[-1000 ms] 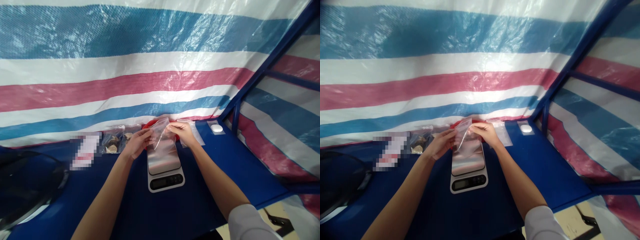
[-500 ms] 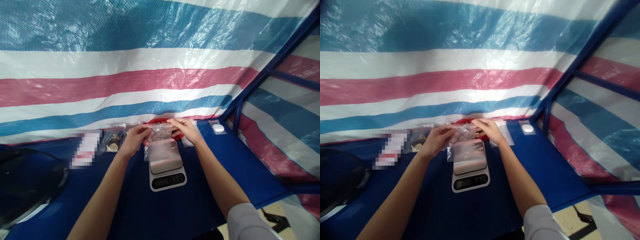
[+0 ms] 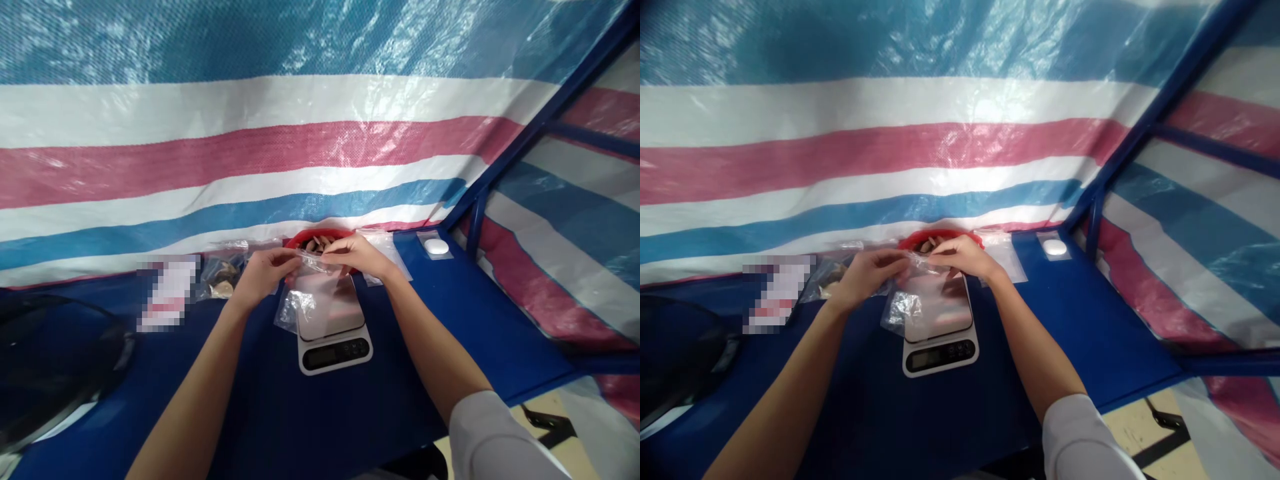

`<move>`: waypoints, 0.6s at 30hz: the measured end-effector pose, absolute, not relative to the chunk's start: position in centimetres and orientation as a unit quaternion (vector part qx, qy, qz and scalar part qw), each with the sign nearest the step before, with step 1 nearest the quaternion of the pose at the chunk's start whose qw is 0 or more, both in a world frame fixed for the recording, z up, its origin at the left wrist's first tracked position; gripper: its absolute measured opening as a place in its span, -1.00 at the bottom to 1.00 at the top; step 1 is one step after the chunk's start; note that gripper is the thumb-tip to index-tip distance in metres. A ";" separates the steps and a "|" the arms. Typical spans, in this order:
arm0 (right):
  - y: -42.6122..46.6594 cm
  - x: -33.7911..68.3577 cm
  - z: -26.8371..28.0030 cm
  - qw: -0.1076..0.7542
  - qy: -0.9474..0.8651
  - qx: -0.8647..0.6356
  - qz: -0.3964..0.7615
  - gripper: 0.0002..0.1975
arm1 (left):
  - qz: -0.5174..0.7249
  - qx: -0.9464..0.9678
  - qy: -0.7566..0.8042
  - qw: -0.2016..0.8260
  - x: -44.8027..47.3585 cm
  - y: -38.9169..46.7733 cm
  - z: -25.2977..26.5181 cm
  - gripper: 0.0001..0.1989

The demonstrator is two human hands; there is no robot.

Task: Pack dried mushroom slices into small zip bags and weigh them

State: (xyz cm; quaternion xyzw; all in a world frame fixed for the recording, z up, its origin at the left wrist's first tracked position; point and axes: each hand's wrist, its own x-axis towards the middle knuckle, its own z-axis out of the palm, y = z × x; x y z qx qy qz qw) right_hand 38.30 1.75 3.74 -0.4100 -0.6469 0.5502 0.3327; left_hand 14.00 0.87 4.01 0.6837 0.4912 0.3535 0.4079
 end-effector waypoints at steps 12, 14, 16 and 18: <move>1.2 37.9 4.1 0.335 -0.718 -0.428 0.434 -0.72 | 0.362 0.637 0.533 0.424 16.7 -0.6 4.3 -0.49; 1.0 37.6 4.3 0.329 -0.759 -0.412 0.382 -0.76 | 0.378 0.577 0.529 0.495 16.9 -0.4 3.7 -0.47; 1.0 37.4 4.3 0.328 -0.789 -0.398 0.335 -0.78 | 0.382 0.537 0.526 0.538 16.9 -0.1 3.2 -0.48; 1.0 37.3 4.3 0.327 -0.800 -0.390 0.316 -0.80 | 0.380 0.518 0.521 0.562 16.8 0.1 3.0 -0.52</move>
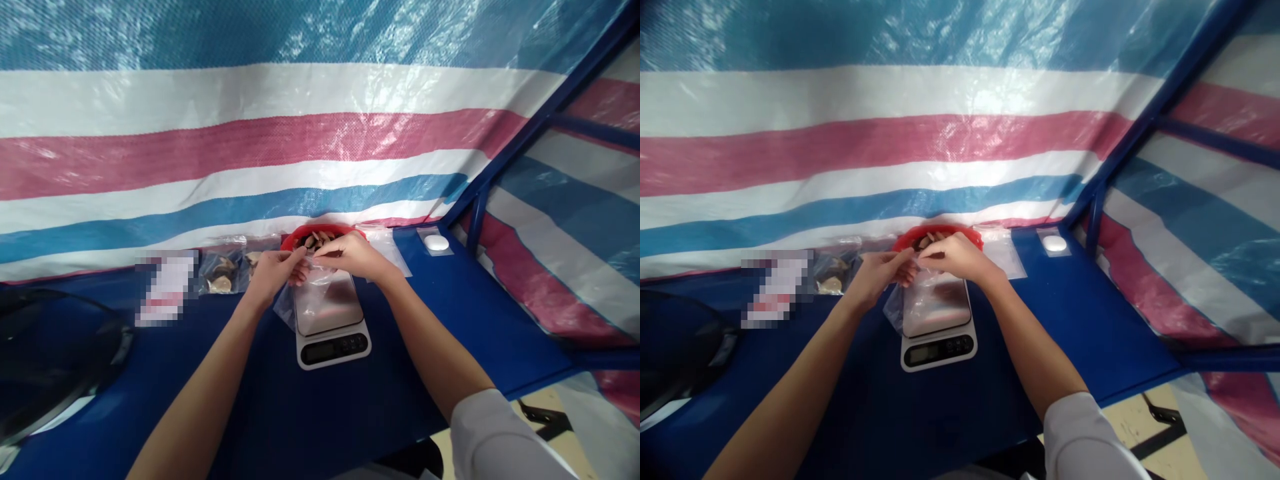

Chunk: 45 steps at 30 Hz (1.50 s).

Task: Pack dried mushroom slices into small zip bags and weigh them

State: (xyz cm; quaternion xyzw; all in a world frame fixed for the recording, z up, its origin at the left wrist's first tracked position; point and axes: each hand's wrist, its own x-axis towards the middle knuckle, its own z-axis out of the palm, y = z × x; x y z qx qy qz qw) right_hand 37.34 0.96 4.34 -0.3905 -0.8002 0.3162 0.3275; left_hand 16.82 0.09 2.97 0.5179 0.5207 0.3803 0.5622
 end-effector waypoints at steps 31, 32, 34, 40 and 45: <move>1.4 39.0 4.3 0.286 -0.725 -0.450 0.437 -0.78 | 0.321 0.764 0.513 0.223 15.5 -0.3 3.9 -0.66; 1.4 39.0 4.3 0.287 -0.723 -0.449 0.440 -0.77 | 0.335 0.770 0.503 0.206 15.8 -0.3 3.7 -0.66; 1.4 39.0 4.3 0.291 -0.718 -0.444 0.450 -0.75 | 0.358 0.778 0.484 0.181 16.4 -0.6 3.4 -0.57; 1.8 39.3 4.1 0.305 -0.693 -0.445 0.478 -0.78 | 0.356 0.772 0.479 0.220 17.9 -1.3 2.5 -0.27; 1.5 39.0 4.6 0.308 -0.683 -0.428 0.505 -0.72 | 0.332 0.773 0.481 0.248 19.0 -1.7 0.8 0.08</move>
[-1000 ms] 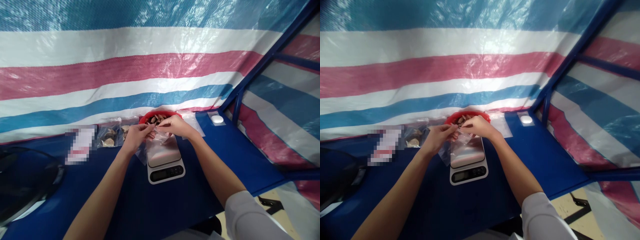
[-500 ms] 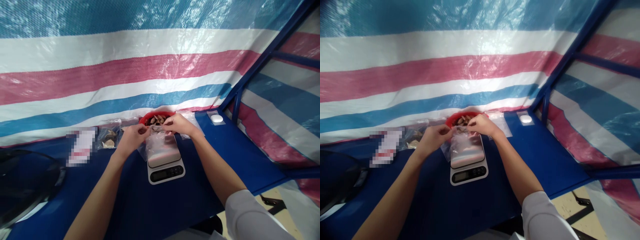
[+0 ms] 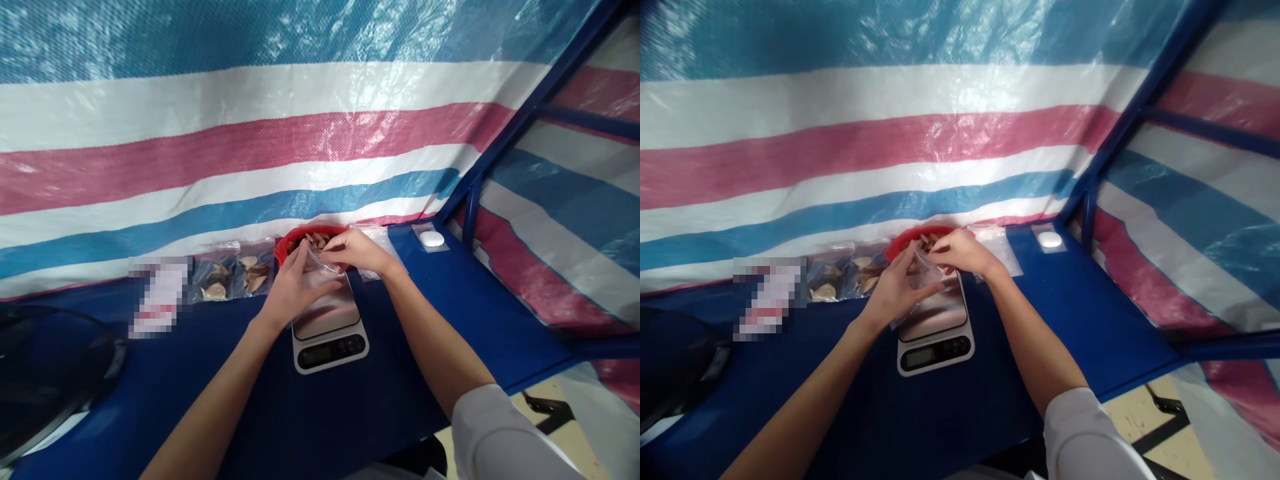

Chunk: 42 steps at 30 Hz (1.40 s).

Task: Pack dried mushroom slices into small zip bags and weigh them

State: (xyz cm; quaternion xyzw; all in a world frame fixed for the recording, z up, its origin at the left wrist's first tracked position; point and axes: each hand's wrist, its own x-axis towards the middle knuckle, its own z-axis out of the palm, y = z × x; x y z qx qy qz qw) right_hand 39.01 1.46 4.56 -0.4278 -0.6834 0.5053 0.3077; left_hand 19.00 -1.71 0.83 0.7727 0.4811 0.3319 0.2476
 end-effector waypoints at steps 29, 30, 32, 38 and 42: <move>0.7 37.9 5.2 0.295 -0.811 -0.394 0.316 -0.66 | 0.368 0.764 0.489 0.204 19.2 -1.7 -0.1 -0.17; 0.8 37.9 5.1 0.298 -0.809 -0.392 0.321 -0.69 | 0.365 0.765 0.490 0.203 19.1 -1.7 -0.1 -0.16; 1.0 38.0 5.0 0.313 -0.797 -0.386 0.343 -0.73 | 0.358 0.771 0.488 0.202 18.9 -1.6 -0.1 -0.16; 0.8 37.8 5.0 0.342 -0.764 -0.375 0.399 -0.76 | 0.361 0.772 0.483 0.201 18.9 -1.8 0.4 -0.12; 0.7 37.3 4.9 0.356 -0.762 -0.361 0.403 -0.77 | 0.379 0.759 0.494 0.191 19.1 -2.1 0.8 -0.20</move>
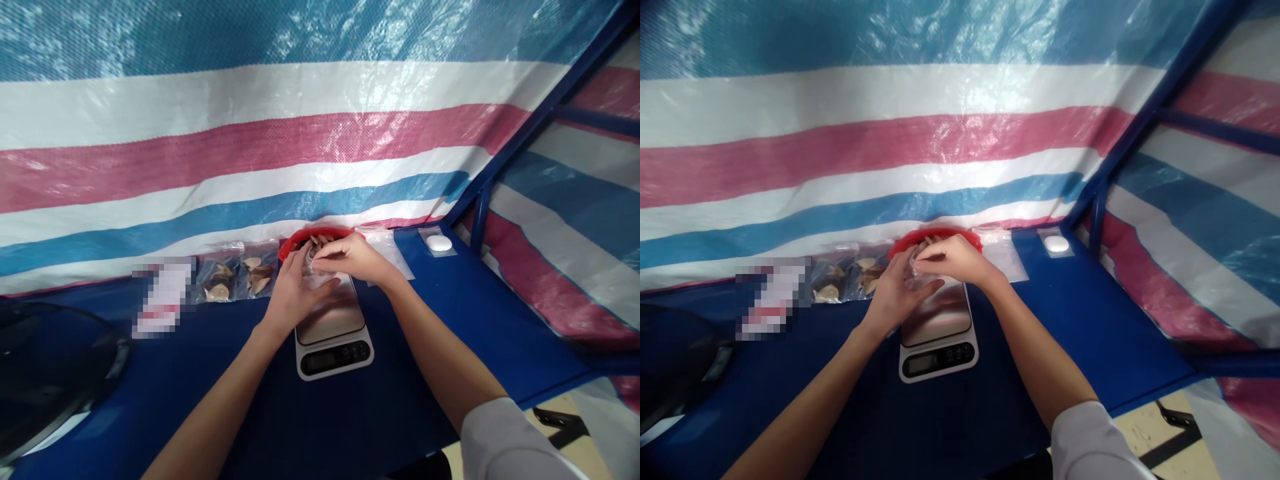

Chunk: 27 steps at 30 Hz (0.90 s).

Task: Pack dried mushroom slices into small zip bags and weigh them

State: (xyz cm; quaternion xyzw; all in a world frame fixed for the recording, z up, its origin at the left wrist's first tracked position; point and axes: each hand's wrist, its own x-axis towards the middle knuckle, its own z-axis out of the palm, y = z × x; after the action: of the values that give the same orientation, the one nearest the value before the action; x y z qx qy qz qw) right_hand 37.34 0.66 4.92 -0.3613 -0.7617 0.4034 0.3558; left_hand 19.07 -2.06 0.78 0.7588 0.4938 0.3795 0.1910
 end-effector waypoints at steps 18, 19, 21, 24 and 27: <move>4.1 40.2 3.6 0.253 -0.803 -0.501 0.201 -0.77 | 0.425 0.692 0.546 0.207 16.4 -1.2 3.2 -0.42; 4.3 39.7 3.7 0.233 -0.808 -0.510 0.181 -0.76 | 0.427 0.691 0.545 0.207 16.3 -1.1 3.2 -0.42; 4.4 38.7 3.8 0.197 -0.814 -0.529 0.139 -0.75 | 0.430 0.691 0.543 0.210 16.0 -0.9 3.1 -0.41; 4.5 37.2 3.7 0.153 -0.810 -0.559 0.085 -0.72 | 0.426 0.685 0.549 0.220 15.5 -0.6 2.9 -0.41; 4.7 35.9 3.4 0.135 -0.802 -0.580 0.054 -0.70 | 0.431 0.675 0.556 0.222 15.2 -0.4 2.9 -0.42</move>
State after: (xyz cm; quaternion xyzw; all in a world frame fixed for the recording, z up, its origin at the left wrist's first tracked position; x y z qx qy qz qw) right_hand 35.88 4.67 3.38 -0.5798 -0.8016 0.0536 0.1354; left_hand 15.19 -0.42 2.91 0.6751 0.5564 0.4307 0.2216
